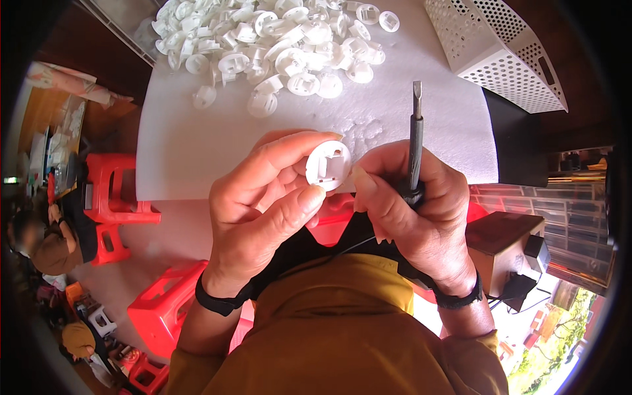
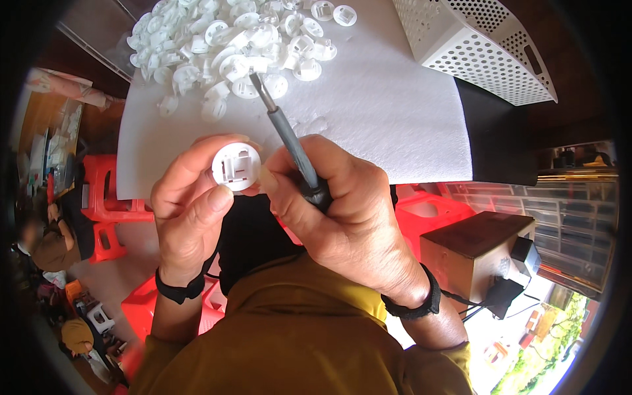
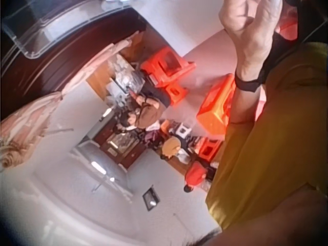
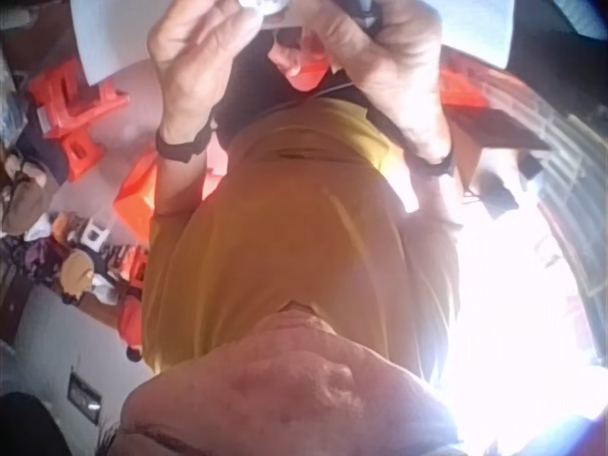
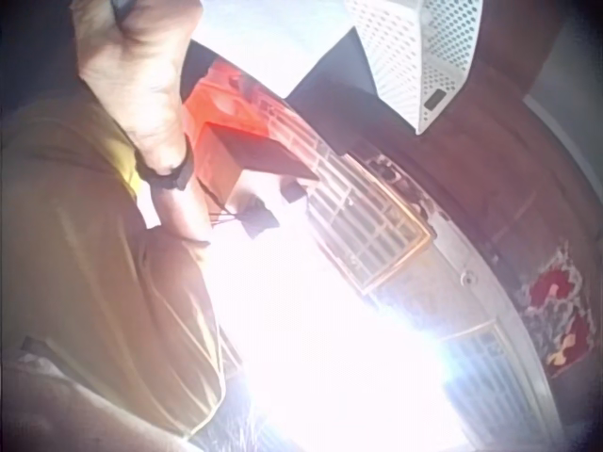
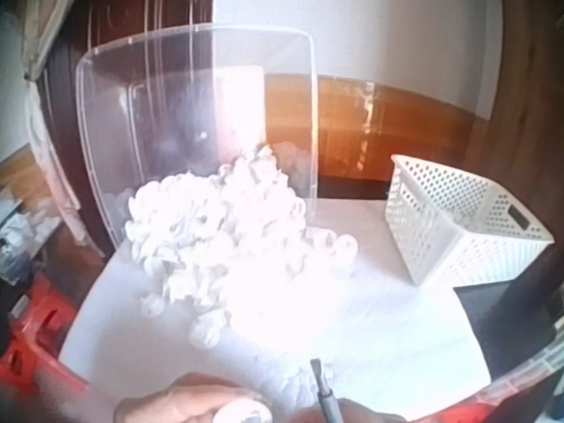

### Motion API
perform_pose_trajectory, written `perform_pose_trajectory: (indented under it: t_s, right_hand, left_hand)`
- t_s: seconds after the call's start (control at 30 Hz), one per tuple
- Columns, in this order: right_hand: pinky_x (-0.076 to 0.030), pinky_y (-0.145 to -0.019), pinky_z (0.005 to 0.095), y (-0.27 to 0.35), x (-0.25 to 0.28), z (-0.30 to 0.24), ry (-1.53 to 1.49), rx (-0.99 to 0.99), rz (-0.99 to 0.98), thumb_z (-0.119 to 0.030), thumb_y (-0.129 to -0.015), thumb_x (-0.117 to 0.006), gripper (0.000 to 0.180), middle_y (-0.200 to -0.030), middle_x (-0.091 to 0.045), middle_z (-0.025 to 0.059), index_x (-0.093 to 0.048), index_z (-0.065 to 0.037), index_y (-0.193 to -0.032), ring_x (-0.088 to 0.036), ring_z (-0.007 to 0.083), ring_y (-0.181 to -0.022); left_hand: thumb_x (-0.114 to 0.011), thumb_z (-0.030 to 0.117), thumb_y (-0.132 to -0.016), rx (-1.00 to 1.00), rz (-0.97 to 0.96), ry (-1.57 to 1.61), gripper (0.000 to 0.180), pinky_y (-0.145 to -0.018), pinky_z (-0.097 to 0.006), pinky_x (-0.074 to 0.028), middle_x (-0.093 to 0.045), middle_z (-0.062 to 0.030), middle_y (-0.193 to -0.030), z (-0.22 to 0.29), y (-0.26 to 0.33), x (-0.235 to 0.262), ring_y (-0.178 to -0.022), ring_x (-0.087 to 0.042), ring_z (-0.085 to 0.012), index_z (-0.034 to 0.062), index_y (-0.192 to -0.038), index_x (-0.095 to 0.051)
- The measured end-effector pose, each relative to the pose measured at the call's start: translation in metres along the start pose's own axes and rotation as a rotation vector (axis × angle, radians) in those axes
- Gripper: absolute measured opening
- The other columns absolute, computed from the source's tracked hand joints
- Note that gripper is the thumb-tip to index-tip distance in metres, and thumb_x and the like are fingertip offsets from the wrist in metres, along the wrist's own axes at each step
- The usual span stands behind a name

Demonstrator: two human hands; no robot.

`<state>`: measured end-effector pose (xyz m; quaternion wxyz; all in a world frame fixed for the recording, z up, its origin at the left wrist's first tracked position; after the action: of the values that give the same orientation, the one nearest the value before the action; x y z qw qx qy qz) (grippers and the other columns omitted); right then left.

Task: The recorder is using a screwdriver to clean flash or debris from small white plastic shoe components.

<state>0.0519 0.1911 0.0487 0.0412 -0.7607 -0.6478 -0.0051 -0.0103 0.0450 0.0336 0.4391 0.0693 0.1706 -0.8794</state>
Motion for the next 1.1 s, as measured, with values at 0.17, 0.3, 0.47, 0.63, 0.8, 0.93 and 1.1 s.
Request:
perform_pose_trajectory:
  t_s: [0.17,0.3,0.47,0.63,0.8,0.93,1.1]
  right_hand:
    - [-0.037,-0.044,0.0171,-0.002,0.000,-0.001,0.013,-0.001,0.014,-0.006,-0.090,-0.062,0.012,-0.068,-0.060,0.0023,-0.059,0.002,-0.098,-0.048,0.0022,-0.049]
    - [-0.036,-0.043,0.0171,-0.002,-0.005,0.000,-0.035,-0.100,-0.012,-0.008,-0.090,-0.063,0.012,-0.067,-0.059,0.0018,-0.060,0.002,-0.096,-0.047,0.0024,-0.048]
    - [-0.037,-0.044,0.0172,0.001,-0.009,0.002,-0.066,-0.185,-0.065,-0.009,-0.090,-0.064,0.011,-0.066,-0.059,0.0012,-0.061,0.001,-0.095,-0.047,0.0023,-0.048]
    - [-0.037,-0.045,0.0169,0.000,-0.010,0.002,0.026,-0.087,-0.063,-0.009,-0.089,-0.065,0.011,-0.067,-0.060,-0.0004,-0.063,0.000,-0.095,-0.047,0.0014,-0.050]
    - [-0.038,-0.048,0.0175,0.001,-0.015,0.002,0.100,-0.048,-0.096,-0.007,-0.087,-0.067,0.009,-0.069,-0.061,-0.0016,-0.064,0.000,-0.093,-0.049,0.0008,-0.054]
    - [-0.039,-0.052,0.0176,0.000,-0.023,0.000,0.242,0.115,-0.191,-0.005,-0.086,-0.068,0.008,-0.070,-0.061,-0.0024,-0.065,-0.001,-0.092,-0.049,0.0008,-0.059]
    - [-0.038,-0.053,0.0177,0.000,-0.023,0.003,0.266,0.025,-0.166,-0.007,-0.087,-0.067,0.011,-0.069,-0.060,-0.0027,-0.064,0.000,-0.095,-0.048,0.0011,-0.059]
  left_hand:
    - [-0.059,0.009,-0.088,-0.043,-0.011,-0.083,0.040,-0.079,-0.032,-0.051,-0.058,-0.0161,-0.113,0.000,0.001,-0.004,-0.094,-0.059,-0.0186,-0.0091,-0.123,-0.052]
    - [-0.057,0.012,-0.089,-0.016,-0.001,-0.093,0.042,-0.075,-0.031,-0.050,-0.060,-0.0150,-0.105,0.001,0.003,-0.004,-0.086,-0.059,-0.0180,-0.0113,-0.123,-0.051]
    - [-0.048,0.022,-0.091,0.172,-0.024,-0.054,0.048,-0.070,-0.029,-0.048,-0.061,-0.0158,-0.100,0.001,0.005,0.005,-0.080,-0.058,-0.0174,-0.0147,-0.122,-0.050]
    - [-0.042,0.026,-0.092,0.168,-0.072,-0.053,0.049,-0.064,-0.027,-0.045,-0.060,-0.0152,-0.095,0.002,0.006,0.006,-0.075,-0.056,-0.0160,-0.0147,-0.117,-0.051]
    - [-0.043,0.027,-0.093,0.209,0.048,-0.095,0.037,-0.058,-0.025,-0.040,-0.056,-0.0099,-0.081,0.003,0.008,0.010,-0.066,-0.049,-0.0117,-0.0074,-0.102,-0.053]
    - [-0.042,0.028,-0.096,0.210,-0.006,-0.106,0.036,-0.057,-0.025,-0.038,-0.056,-0.0088,-0.079,0.005,0.008,0.013,-0.064,-0.046,-0.0103,-0.0057,-0.098,-0.054]
    - [-0.042,0.029,-0.099,0.152,0.036,-0.145,0.037,-0.056,-0.023,-0.034,-0.057,-0.0044,-0.078,0.008,0.010,0.012,-0.063,-0.043,-0.0069,-0.0032,-0.095,-0.060]
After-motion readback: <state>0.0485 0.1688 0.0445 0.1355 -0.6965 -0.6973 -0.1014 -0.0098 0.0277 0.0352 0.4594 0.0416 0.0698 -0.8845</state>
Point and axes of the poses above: each hand's wrist, its own y-axis away from the middle knuckle, its own x-axis out of the back of the hand, z = x × y, the point moved 5 cm from there along -y, towards the middle knuckle
